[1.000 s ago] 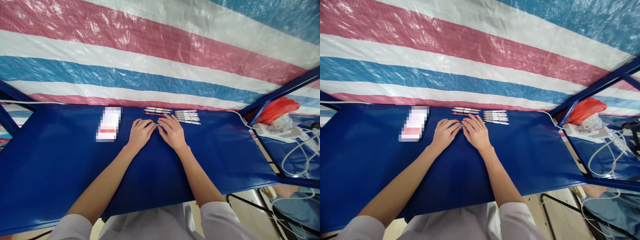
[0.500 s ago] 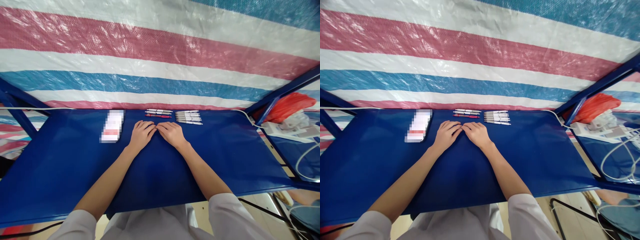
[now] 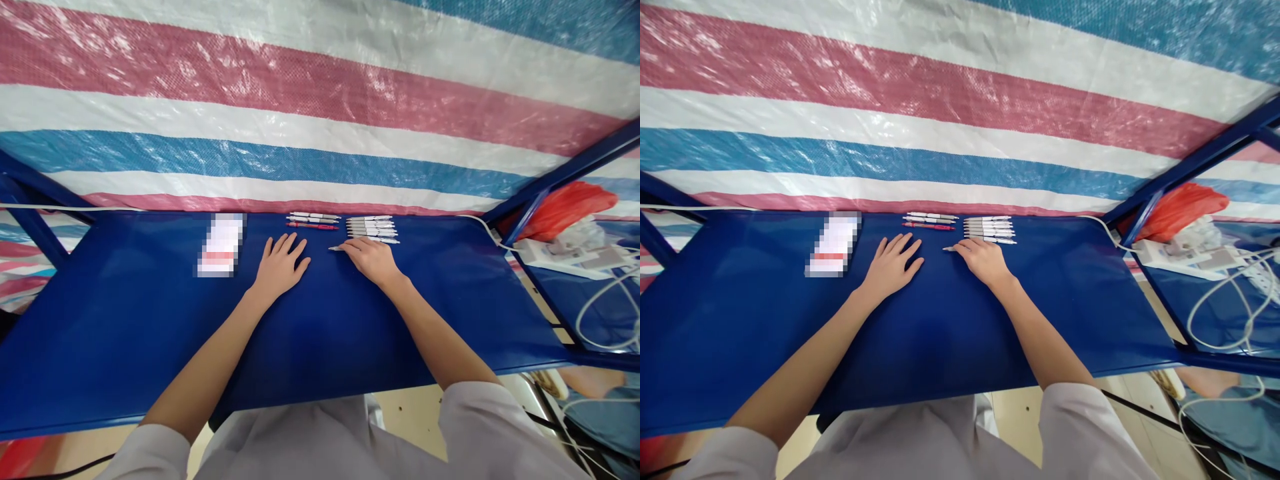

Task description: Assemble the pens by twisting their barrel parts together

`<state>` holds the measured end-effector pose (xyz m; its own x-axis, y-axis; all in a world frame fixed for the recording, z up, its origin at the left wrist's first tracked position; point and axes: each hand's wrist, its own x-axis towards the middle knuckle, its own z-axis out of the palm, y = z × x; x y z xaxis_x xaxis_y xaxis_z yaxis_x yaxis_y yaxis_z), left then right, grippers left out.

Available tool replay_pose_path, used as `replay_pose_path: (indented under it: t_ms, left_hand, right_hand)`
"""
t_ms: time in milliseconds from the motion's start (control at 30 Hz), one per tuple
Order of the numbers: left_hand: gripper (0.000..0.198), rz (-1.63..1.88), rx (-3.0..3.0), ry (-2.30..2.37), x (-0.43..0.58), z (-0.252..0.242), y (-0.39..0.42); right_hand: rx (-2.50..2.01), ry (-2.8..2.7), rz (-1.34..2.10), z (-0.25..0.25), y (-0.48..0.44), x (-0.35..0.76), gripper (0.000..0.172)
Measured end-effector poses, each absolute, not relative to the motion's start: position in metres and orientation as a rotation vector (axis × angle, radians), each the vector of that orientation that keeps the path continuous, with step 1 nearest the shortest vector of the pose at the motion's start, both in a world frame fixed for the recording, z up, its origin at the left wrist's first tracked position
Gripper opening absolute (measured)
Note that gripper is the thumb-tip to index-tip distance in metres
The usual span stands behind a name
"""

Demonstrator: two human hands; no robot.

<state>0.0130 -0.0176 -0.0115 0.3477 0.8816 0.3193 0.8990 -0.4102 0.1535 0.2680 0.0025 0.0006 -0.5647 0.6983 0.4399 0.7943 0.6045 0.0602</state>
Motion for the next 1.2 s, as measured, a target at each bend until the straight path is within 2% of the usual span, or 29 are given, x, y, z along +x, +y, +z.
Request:
replay_pose_path:
  t_ms: [233,1200]
  left_hand:
    - [0.052,-0.455,-2.588,-1.712,0.011,-0.011,-0.02]
    - [0.053,-0.451,-2.605,-1.72,0.012,-0.011,-0.019]
  right_hand:
    - [-1.299,-2.514,-0.52,0.006,0.003,0.289,0.027]
    - [-1.38,-2.554,-0.505,0.005,0.015,0.31,0.033]
